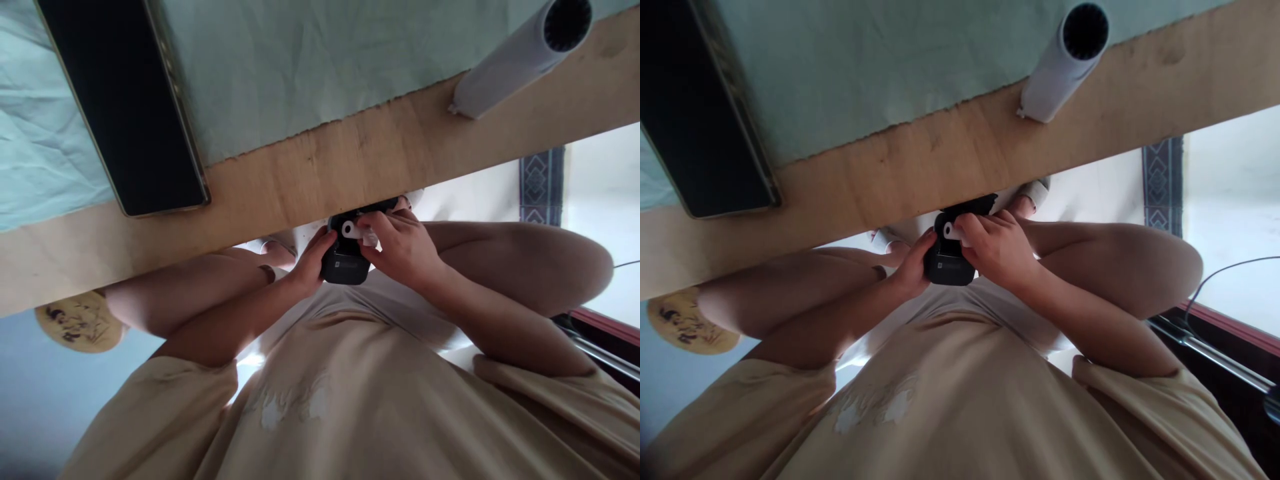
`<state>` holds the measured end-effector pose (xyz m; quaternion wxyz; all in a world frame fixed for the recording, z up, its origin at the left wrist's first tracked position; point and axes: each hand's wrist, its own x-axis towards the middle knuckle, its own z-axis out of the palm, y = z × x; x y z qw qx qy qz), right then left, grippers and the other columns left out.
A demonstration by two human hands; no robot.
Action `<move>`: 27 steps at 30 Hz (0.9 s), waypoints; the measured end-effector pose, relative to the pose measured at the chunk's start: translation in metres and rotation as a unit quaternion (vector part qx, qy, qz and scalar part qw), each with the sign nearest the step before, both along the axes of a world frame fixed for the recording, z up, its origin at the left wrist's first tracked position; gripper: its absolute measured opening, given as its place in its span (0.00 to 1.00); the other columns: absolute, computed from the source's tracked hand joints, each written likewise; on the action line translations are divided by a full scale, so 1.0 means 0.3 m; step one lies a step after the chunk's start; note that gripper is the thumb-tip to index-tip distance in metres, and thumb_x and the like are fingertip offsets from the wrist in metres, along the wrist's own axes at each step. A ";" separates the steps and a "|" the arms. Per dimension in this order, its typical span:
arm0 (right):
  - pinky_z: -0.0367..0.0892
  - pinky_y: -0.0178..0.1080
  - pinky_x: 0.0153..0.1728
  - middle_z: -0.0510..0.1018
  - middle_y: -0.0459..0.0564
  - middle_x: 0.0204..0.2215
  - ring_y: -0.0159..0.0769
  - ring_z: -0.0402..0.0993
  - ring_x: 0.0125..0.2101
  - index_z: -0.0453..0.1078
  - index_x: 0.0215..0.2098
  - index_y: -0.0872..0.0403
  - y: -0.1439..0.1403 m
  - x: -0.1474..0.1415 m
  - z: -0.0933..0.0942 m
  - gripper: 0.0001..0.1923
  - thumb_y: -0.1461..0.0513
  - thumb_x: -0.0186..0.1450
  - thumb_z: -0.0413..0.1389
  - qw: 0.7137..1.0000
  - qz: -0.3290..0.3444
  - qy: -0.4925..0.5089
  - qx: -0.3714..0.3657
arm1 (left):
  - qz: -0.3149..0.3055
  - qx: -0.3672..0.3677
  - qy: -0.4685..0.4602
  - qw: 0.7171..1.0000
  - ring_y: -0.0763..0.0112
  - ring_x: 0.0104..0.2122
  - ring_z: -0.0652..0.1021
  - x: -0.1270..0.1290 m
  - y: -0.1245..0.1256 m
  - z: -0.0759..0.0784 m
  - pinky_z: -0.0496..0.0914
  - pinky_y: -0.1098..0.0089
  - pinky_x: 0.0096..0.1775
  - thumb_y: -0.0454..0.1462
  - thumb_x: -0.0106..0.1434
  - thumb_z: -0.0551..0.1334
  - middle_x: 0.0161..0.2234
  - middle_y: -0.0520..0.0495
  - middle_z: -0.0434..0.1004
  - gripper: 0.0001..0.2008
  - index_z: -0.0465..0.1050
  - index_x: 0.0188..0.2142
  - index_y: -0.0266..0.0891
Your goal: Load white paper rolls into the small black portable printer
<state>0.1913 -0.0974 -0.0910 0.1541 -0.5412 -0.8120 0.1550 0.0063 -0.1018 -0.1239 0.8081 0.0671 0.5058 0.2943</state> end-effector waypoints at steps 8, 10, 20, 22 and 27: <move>0.59 0.40 0.39 0.83 0.49 0.36 0.38 0.77 0.35 0.69 0.44 0.53 -0.005 -0.006 0.006 0.10 0.66 0.65 0.54 1.000 0.018 0.021 -0.012 | 0.006 0.017 -0.012 1.000 0.65 0.39 0.81 -0.008 0.009 -0.008 0.74 0.68 0.40 0.54 0.52 0.74 0.39 0.50 0.83 0.26 0.76 0.44 0.42; 0.59 0.41 0.40 0.84 0.48 0.37 0.37 0.77 0.36 0.71 0.41 0.53 -0.003 -0.008 -0.003 0.07 0.66 0.66 0.54 0.999 0.035 0.030 -0.025 | 0.003 0.016 -0.006 1.000 0.66 0.38 0.80 -0.008 0.010 -0.004 0.72 0.68 0.39 0.53 0.51 0.75 0.37 0.51 0.81 0.25 0.75 0.42 0.42; 0.58 0.40 0.39 0.81 0.44 0.33 0.31 0.73 0.34 0.77 0.36 0.50 -0.001 -0.021 0.037 0.09 0.58 0.72 0.56 0.990 0.075 0.113 -0.031 | -0.011 0.002 -0.009 1.000 0.73 0.29 0.75 -0.015 0.019 0.027 0.68 0.71 0.32 0.46 0.44 0.79 0.30 0.56 0.77 0.29 0.74 0.43 0.42; 0.59 0.40 0.39 0.82 0.43 0.33 0.29 0.74 0.34 0.76 0.37 0.50 0.000 -0.016 0.047 0.09 0.55 0.71 0.58 0.980 0.099 0.160 -0.060 | -0.026 0.013 -0.015 0.999 0.74 0.29 0.75 -0.017 0.018 0.031 0.68 0.72 0.33 0.40 0.43 0.78 0.30 0.56 0.78 0.28 0.74 0.44 0.41; 0.64 0.39 0.37 0.75 0.48 0.28 0.31 0.69 0.31 0.68 0.33 0.54 0.012 0.032 0.027 0.15 0.51 0.71 0.54 0.952 -0.081 0.249 -0.162 | -0.052 0.021 -0.011 0.998 0.68 0.37 0.79 -0.024 0.019 0.032 0.72 0.68 0.40 0.37 0.41 0.78 0.39 0.51 0.81 0.36 0.72 0.51 0.42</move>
